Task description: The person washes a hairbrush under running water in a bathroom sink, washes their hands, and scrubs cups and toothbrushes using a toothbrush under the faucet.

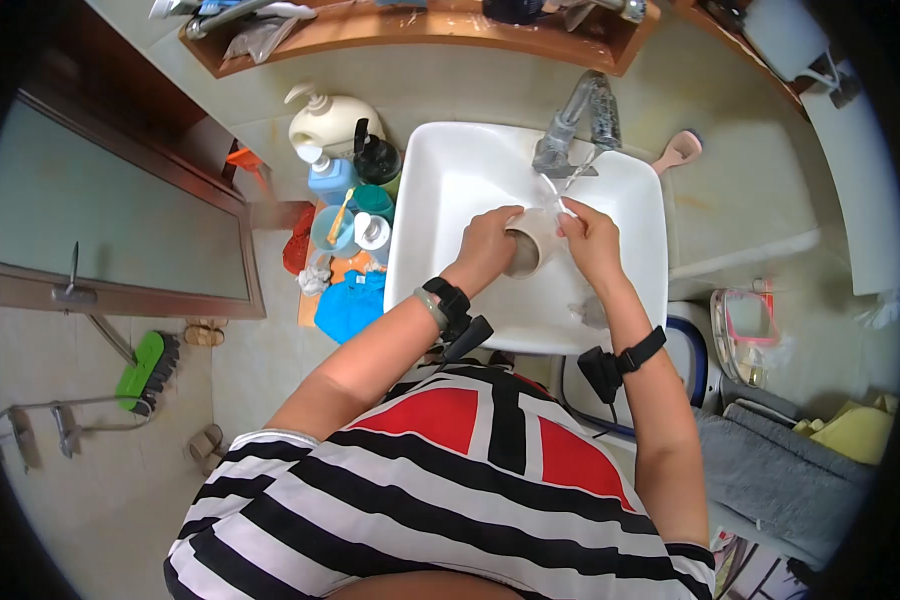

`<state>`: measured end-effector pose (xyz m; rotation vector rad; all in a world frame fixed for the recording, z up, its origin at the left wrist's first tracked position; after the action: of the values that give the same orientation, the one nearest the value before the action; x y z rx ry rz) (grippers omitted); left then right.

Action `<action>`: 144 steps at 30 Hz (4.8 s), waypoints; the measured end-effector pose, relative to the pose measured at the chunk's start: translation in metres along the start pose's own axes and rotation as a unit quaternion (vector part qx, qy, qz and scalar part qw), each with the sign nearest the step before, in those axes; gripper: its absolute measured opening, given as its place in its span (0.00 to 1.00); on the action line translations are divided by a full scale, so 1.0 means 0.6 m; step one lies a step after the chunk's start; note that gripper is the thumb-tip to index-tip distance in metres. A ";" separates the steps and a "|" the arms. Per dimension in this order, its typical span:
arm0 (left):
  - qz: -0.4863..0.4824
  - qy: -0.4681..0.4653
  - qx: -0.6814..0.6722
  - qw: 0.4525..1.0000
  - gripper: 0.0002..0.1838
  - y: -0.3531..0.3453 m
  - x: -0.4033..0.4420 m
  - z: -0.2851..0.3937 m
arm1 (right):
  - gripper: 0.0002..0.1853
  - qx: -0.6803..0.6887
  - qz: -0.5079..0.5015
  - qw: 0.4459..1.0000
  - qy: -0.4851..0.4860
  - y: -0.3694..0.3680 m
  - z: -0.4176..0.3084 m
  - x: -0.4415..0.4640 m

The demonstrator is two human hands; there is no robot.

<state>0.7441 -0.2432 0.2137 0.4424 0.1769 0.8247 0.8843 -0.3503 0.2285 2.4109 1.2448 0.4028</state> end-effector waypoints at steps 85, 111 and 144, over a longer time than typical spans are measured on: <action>-0.009 0.309 -0.350 0.884 0.17 0.523 0.201 -0.125 | 0.17 0.187 -0.011 0.964 -0.186 -0.090 0.052 -0.110; -0.016 0.210 -0.402 0.891 0.16 0.512 0.213 -0.162 | 0.17 0.146 0.022 0.980 -0.132 -0.067 0.053 -0.124; -0.062 -0.087 -0.023 0.994 0.36 0.000 -0.069 0.023 | 0.13 0.397 -0.050 0.890 -0.218 -0.078 0.015 -0.137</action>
<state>0.7204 -0.2782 0.2253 0.4524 0.0231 0.6628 0.8086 -0.3952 0.1930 2.7942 1.4821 -0.8061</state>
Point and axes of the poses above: each hand's wrist, its own x-axis towards the middle knuckle, its own y-axis out of the back of the hand, z = x × y, the point moved 7 cm from there along x, towards the middle knuckle, and after that the axes turned 7 degrees about y, right-handed, at the moved point
